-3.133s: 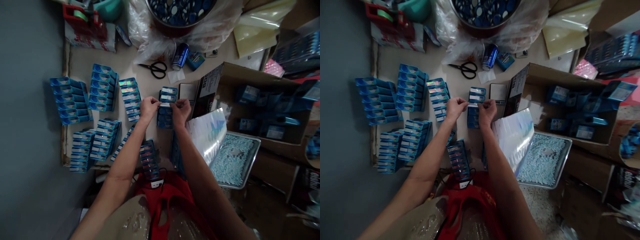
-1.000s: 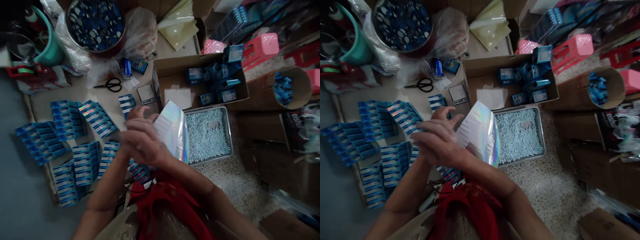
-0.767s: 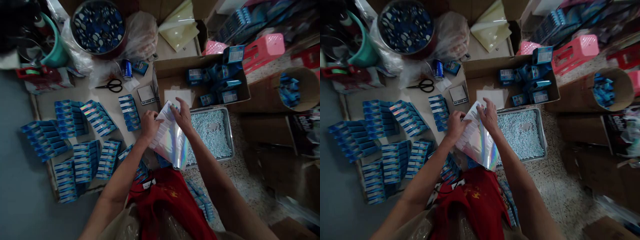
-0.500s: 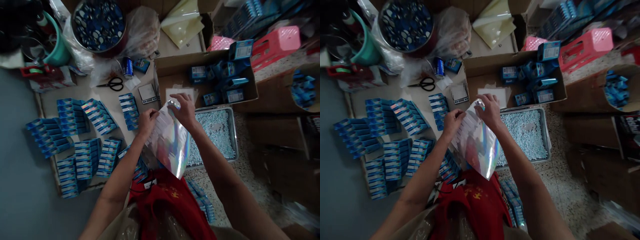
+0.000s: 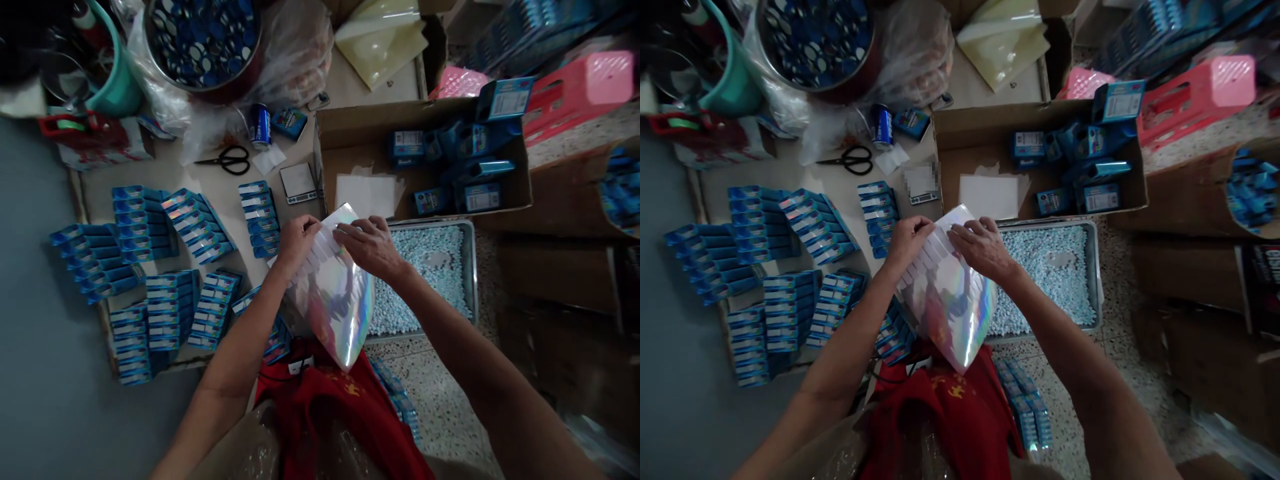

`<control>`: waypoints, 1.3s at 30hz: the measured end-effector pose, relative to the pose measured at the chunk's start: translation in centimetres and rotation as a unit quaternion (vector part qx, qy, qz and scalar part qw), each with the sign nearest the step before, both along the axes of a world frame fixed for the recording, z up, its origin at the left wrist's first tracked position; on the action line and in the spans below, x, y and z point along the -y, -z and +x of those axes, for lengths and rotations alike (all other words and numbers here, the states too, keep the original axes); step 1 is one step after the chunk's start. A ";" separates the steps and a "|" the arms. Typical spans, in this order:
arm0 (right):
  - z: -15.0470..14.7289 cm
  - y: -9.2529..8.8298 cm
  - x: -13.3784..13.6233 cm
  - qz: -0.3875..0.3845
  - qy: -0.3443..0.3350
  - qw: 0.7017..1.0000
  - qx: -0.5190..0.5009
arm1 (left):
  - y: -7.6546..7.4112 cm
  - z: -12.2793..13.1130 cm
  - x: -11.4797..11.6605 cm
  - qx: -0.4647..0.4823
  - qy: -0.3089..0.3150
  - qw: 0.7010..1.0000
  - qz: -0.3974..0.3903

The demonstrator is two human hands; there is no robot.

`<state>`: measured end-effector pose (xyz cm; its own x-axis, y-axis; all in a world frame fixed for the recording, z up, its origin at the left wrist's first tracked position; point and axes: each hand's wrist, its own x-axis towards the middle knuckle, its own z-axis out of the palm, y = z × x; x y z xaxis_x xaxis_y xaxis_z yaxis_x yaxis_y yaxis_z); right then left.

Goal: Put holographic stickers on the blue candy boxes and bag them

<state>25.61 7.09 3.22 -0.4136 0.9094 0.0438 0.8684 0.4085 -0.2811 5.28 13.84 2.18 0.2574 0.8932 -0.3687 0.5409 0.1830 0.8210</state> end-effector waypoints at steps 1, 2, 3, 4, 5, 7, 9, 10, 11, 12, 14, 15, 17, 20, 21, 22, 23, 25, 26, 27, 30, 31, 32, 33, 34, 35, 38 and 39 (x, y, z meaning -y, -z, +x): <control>0.2 -0.4 0.6 0.001 0.012 1.000 -0.009 | 0.1 0.0 -0.1 0.001 0.008 1.000 0.000; 0.3 -1.0 1.1 0.003 0.032 0.999 -0.022 | 0.2 0.0 -0.1 0.002 0.015 1.000 0.002; 0.4 -1.8 1.7 0.005 0.057 0.998 -0.040 | 0.3 0.2 -0.2 0.000 0.020 1.000 0.007; 0.4 -2.9 2.1 0.005 0.084 0.994 -0.063 | 0.5 0.6 -0.2 -0.006 0.022 1.000 0.016; 0.2 -4.1 2.6 0.001 0.111 0.990 -0.089 | 0.7 1.1 -0.2 -0.012 0.021 0.999 0.027; -0.3 -7.2 3.1 -0.021 0.161 0.976 -0.148 | 1.1 2.4 -0.1 -0.023 0.019 0.998 0.063; -1.2 -10.3 3.1 -0.056 0.209 0.953 -0.213 | 1.4 3.5 0.2 -0.017 0.011 0.993 0.120; -1.8 -11.5 2.8 -0.078 0.232 0.938 -0.246 | 1.5 3.8 0.5 -0.005 -0.001 0.988 0.152; -2.4 -12.5 2.4 -0.104 0.251 0.920 -0.282 | 1.5 3.7 0.8 0.014 -0.021 0.983 0.180; -3.2 -13.1 1.8 -0.133 0.266 0.897 -0.325 | 1.5 3.3 1.2 0.040 -0.049 0.979 0.195; -5.4 -13.0 0.5 -0.207 0.283 0.836 -0.422 | 1.5 1.2 2.1 0.113 -0.135 0.971 0.164; -6.7 -12.5 -0.2 -0.243 0.284 0.798 -0.472 | 1.5 -0.3 2.7 0.159 -0.188 0.962 0.116; -9.8 -10.8 -1.4 -0.308 0.277 0.726 -0.549 | 1.4 -3.9 3.8 0.261 -0.288 0.921 -0.019; -14.2 -7.7 -2.6 -0.357 0.268 0.675 -0.588 | 1.5 -9.4 5.1 0.393 -0.355 0.828 -0.184; -15.5 -6.6 -2.8 -0.362 0.268 0.671 -0.589 | 1.6 -10.8 5.3 0.424 -0.357 0.805 -0.212; -16.5 -5.6 -3.0 -0.363 0.269 0.672 -0.587 | 1.6 -12.1 5.5 0.448 -0.355 0.788 -0.228; -17.4 -4.7 -3.2 -0.362 0.269 0.675 -0.584 | 1.7 -13.1 5.6 0.465 -0.354 0.777 -0.235; -18.6 -3.2 -3.6 -0.366 0.264 0.682 -0.575 | 1.9 -14.5 5.8 0.483 -0.354 0.765 -0.237; -19.0 -2.5 -3.7 -0.372 0.261 0.686 -0.568 | 2.1 -14.9 5.8 0.485 -0.358 0.762 -0.236; -19.3 -2.0 -3.9 -0.376 0.261 0.690 -0.560 | 2.3 -15.2 5.9 0.485 -0.366 0.759 -0.235; -20.0 -0.5 -4.3 -0.374 0.279 0.705 -0.535 | 3.1 -15.9 6.0 0.476 -0.393 0.750 -0.236; -20.2 -0.1 -4.4 -0.370 0.289 0.707 -0.529 | 3.4 -16.0 6.0 0.472 -0.401 0.749 -0.237; -20.3 0.3 -4.4 -0.365 0.300 0.708 -0.524 | 3.8 -16.1 6.0 0.465 -0.408 0.749 -0.237; -20.5 0.8 -4.5 -0.361 0.311 0.708 -0.521 | 4.2 -16.1 5.9 0.454 -0.415 0.752 -0.238; -20.6 1.3 -4.5 -0.358 0.321 0.709 -0.516 | 4.6 -16.1 5.8 0.440 -0.424 0.754 -0.240; -20.6 1.9 -4.5 -0.356 0.332 0.710 -0.509 | 5.0 -16.0 5.6 0.424 -0.434 0.757 -0.242; -20.8 3.8 -4.4 -0.327 0.372 0.731 -0.470 | 6.4 -15.4 4.6 0.376 -0.451 0.775 -0.235; -20.9 4.5 -4.4 -0.311 0.390 0.740 -0.451 | 6.8 -15.2 4.1 0.358 -0.450 0.787 -0.223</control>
<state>4.70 11.49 -1.32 0.1899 0.8163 -0.5456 0.1156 -0.5704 -0.8132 -9.91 9.72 -4.61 -0.1212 0.6552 -0.7457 -0.5447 0.5841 0.6017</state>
